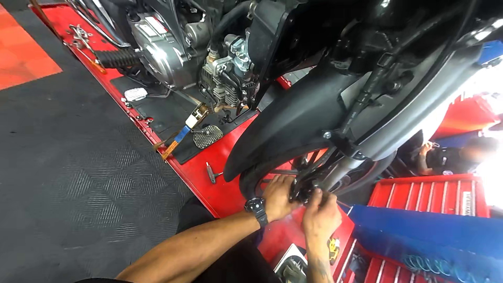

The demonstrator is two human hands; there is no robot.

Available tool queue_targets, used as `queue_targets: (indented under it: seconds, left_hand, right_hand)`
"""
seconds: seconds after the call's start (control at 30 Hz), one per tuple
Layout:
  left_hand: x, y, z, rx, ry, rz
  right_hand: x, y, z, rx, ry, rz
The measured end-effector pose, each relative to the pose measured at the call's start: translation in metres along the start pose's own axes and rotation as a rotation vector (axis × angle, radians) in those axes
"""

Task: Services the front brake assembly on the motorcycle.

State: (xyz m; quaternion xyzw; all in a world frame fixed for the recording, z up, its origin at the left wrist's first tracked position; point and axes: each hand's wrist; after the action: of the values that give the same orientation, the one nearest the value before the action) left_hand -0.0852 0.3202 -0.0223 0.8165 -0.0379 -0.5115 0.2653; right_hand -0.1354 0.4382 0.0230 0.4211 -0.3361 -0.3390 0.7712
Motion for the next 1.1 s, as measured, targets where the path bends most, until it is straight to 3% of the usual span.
queue_targets:
  seconds: [0.5, 0.6, 0.77, 0.9, 1.1]
  left_hand:
    - [0.009, -0.008, -0.001, -0.053, -0.036, -0.075]
    - [0.009, -0.006, -0.001, -0.040, -0.037, -0.062]
    - [0.011, -0.006, -0.003, -0.044, -0.025, -0.061]
    - [0.013, -0.009, -0.003, -0.064, -0.039, -0.077]
    - [0.017, -0.013, -0.002, -0.109, -0.089, -0.090]
  right_hand:
    - [-0.012, -0.007, 0.004, -0.063, -0.072, 0.178]
    - [-0.011, -0.005, -0.001, -0.088, 0.011, 0.249]
    - [-0.009, -0.001, -0.004, -0.041, 0.117, 0.104]
    - [-0.006, -0.004, 0.002, 0.020, 0.013, 0.005]
    - [-0.009, -0.002, 0.001, -0.007, -0.020, 0.068]
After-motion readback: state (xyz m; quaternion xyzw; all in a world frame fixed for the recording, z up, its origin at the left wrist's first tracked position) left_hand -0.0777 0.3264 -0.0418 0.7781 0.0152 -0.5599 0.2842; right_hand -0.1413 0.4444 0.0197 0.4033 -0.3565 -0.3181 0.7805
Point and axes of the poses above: each hand's wrist, its own z-axis towards the middle knuckle, its own y-axis out of the back of the hand, x = y × z, and after that the axes turned 11 degrees about y, right-handed
